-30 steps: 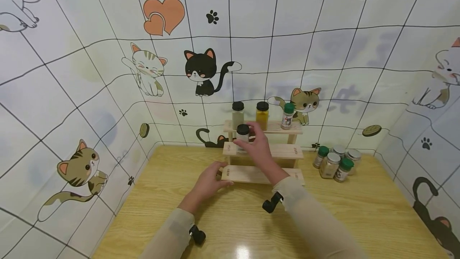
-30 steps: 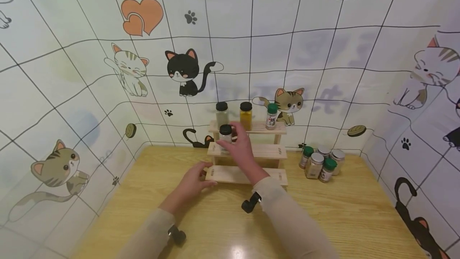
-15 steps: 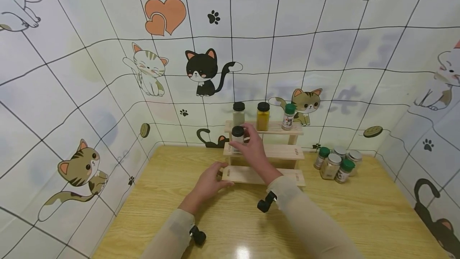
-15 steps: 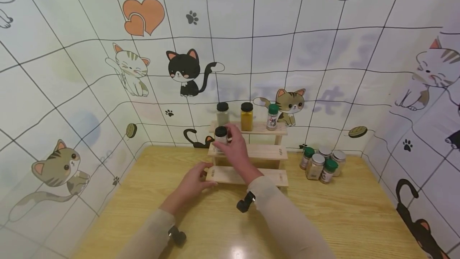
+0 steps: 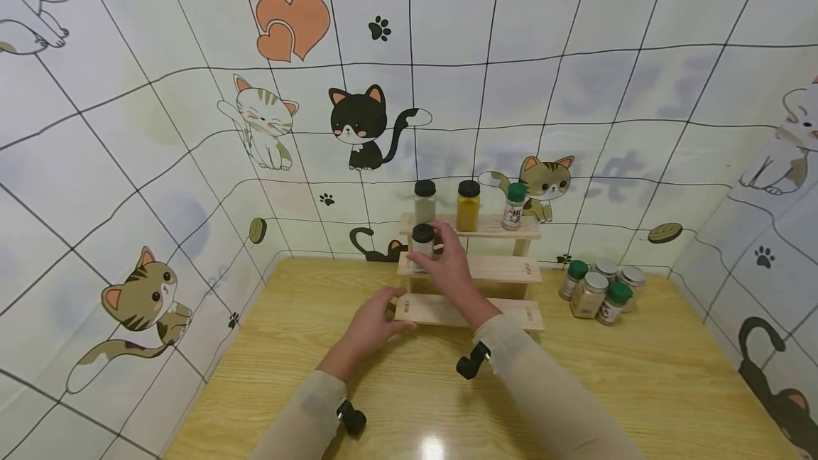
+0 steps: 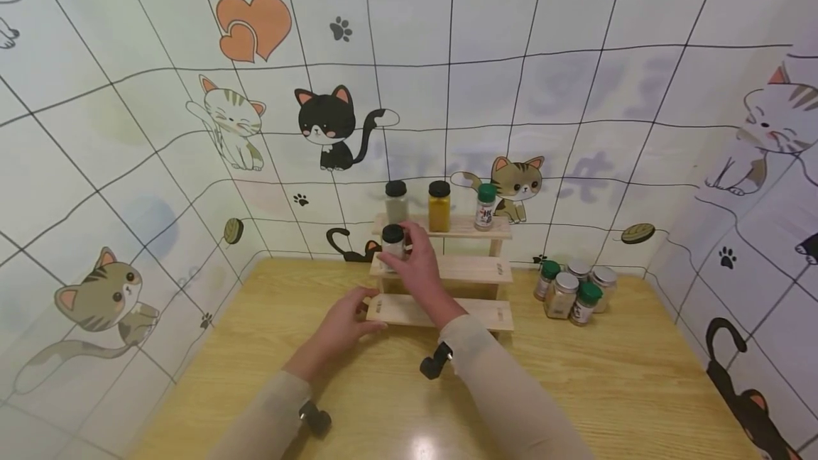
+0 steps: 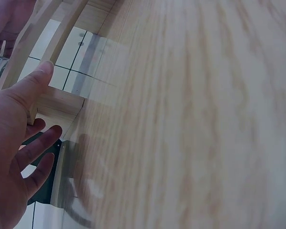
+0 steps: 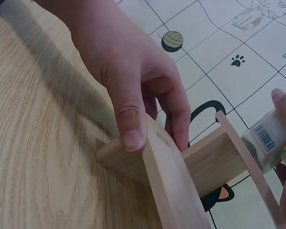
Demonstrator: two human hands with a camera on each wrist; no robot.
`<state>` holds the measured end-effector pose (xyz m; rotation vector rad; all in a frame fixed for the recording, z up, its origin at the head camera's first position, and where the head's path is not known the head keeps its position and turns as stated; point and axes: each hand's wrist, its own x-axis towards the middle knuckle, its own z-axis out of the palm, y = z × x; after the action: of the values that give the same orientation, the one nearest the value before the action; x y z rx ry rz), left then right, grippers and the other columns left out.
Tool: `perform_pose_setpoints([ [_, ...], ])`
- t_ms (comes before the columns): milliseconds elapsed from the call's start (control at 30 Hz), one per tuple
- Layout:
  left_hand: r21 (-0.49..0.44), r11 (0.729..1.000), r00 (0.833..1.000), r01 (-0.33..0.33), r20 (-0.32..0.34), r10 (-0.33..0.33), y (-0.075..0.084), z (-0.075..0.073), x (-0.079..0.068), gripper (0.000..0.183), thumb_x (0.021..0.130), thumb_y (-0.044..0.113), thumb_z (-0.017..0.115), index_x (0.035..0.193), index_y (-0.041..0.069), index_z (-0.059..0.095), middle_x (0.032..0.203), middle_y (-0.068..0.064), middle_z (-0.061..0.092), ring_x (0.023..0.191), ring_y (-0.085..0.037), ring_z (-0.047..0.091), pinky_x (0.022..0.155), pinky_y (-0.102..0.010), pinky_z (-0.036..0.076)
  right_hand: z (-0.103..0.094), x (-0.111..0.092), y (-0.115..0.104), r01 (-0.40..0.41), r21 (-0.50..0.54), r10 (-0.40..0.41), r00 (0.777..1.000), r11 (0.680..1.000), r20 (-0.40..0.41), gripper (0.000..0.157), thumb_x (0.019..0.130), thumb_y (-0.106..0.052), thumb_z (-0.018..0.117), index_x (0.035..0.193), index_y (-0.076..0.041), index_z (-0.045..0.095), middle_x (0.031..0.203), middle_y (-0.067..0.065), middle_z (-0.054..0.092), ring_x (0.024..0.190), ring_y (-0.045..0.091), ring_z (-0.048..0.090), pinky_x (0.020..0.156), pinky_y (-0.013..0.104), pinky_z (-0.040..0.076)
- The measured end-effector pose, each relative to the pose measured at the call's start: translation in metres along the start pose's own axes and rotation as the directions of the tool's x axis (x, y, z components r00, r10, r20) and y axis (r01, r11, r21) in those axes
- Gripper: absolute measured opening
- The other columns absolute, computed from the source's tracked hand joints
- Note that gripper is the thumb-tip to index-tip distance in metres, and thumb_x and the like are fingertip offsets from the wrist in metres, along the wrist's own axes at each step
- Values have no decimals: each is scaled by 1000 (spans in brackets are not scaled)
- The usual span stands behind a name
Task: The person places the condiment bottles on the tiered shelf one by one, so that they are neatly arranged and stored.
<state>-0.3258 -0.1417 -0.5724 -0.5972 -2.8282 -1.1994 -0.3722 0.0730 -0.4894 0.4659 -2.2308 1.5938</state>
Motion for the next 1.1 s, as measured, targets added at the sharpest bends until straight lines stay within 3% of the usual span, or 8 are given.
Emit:
perform_pose_setpoints([
  [267,9,1000,1000,0,-1,0,0,1,-1,79,92,43,93,156,10,58,150,-5,63,119,-27,71,98,-48,60,-11,-6,7,-54,-18,54,999,998,-11,85,91,-26,96,159,-10,46,132,18,60,120,30,58,103,57,54],
  [467,-4,1000,1000,16,1,-16,2,1,-1,77,93,41,92,156,12,59,150,-5,63,119,-27,71,98,-48,60,-30,-19,10,-55,4,55,998,998,-33,87,91,-31,97,157,-4,48,134,17,60,122,34,59,104,58,53],
  [667,8,1000,1000,19,-1,-19,1,1,-1,77,92,41,93,155,13,59,149,-5,63,118,-26,71,97,-47,60,-54,-34,11,-55,18,56,997,998,-45,77,93,-16,93,154,-6,48,133,19,58,124,39,58,106,59,51],
  [800,3,1000,1000,11,-3,-11,2,-1,-2,77,92,38,94,154,11,59,147,-7,64,116,-27,71,96,-48,60,-74,-45,9,-84,20,85,995,996,-44,76,95,-17,92,155,-5,47,134,19,57,125,38,56,107,58,49],
  [933,-10,1000,1000,14,-2,-14,4,-1,-2,76,92,37,94,154,10,59,146,-7,64,116,-27,71,96,-49,60,-98,-59,10,-112,-3,112,993,994,-48,77,97,-26,91,156,-4,46,138,21,56,128,38,55,108,55,47],
  [1100,-10,1000,1000,18,2,-18,4,0,-2,76,92,38,93,154,11,59,146,-5,64,116,-27,71,95,-48,60,-131,-78,20,-56,-89,46,993,994,-105,60,105,-25,81,151,-5,48,134,21,57,121,32,58,101,33,49],
])
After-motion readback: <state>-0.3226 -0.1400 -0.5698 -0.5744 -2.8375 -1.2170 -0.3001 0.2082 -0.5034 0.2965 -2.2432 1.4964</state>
